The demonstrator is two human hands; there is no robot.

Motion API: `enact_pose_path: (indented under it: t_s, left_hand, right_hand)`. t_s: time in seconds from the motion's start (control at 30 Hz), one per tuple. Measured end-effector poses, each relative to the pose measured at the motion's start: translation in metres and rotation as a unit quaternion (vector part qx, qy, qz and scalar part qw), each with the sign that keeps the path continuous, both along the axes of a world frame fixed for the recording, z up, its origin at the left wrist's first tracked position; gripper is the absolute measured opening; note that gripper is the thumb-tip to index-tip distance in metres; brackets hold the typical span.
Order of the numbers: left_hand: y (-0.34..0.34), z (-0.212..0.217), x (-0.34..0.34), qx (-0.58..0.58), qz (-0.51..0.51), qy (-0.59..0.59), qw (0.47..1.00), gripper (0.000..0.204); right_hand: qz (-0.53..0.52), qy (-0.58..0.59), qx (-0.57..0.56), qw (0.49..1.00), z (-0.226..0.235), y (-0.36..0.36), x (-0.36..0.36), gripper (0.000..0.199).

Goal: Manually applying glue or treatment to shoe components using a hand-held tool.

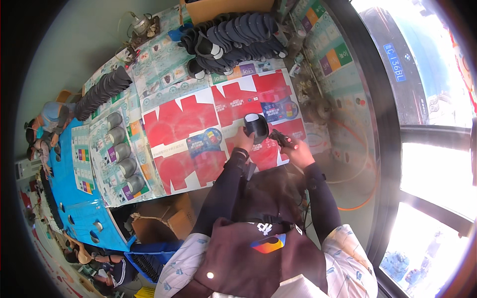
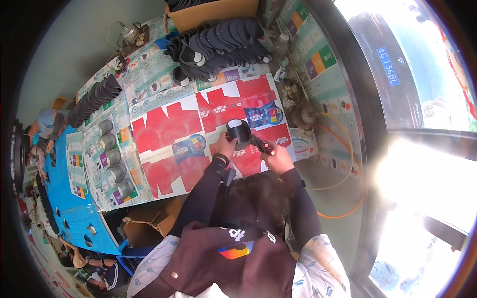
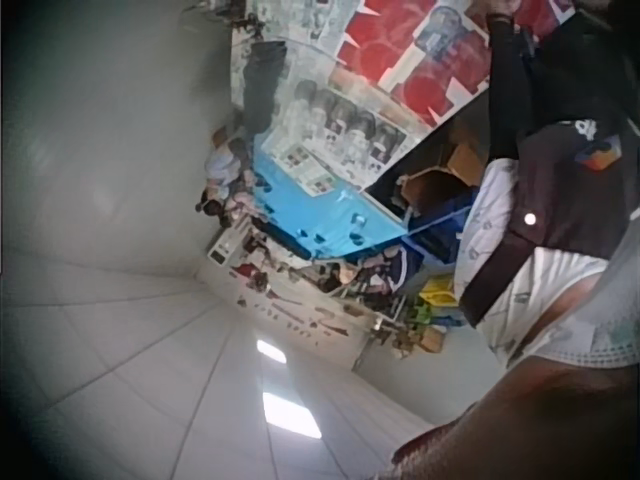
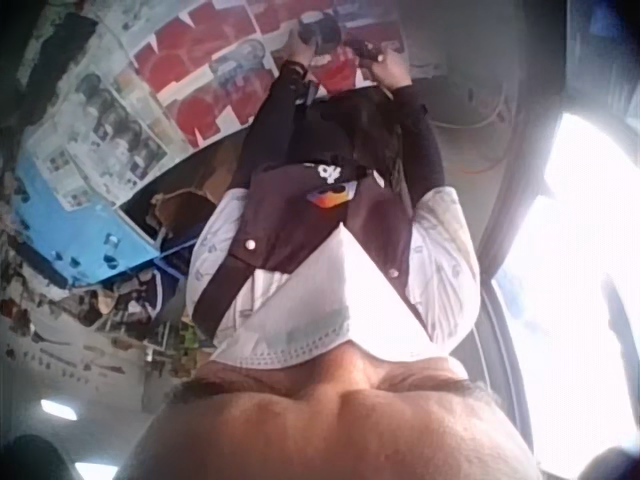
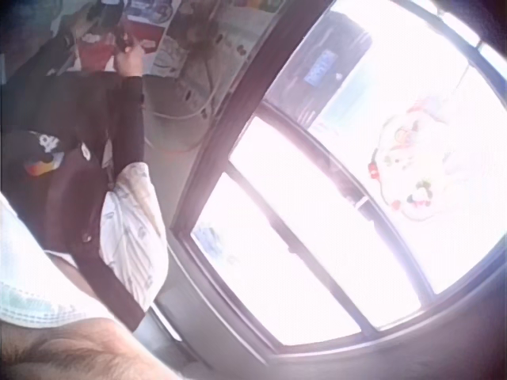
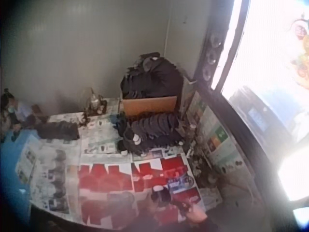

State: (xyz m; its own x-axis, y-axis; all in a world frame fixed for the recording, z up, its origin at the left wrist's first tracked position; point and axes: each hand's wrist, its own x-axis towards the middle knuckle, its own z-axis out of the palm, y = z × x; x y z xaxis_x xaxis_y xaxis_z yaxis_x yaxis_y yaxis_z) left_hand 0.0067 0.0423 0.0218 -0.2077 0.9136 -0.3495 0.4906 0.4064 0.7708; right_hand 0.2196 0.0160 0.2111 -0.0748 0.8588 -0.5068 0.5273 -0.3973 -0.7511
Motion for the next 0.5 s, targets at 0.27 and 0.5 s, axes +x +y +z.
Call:
enact_pose_path:
  t_s: [0.27, 0.5]
  left_hand:
    - [-0.006, -0.005, -0.022, 0.015, 0.01, -0.086, 0.996, 0.038]
    - [-0.004, 0.003, -0.011, -0.029, 0.02, -0.18, 0.983, 0.032]
  right_hand:
    - [0.049, -0.039, 0.073, 0.995, -0.027, 0.039, -0.035, 0.03]
    - [0.127, -0.059, 0.065, 0.988, -0.039, 0.054, -0.021, 0.033]
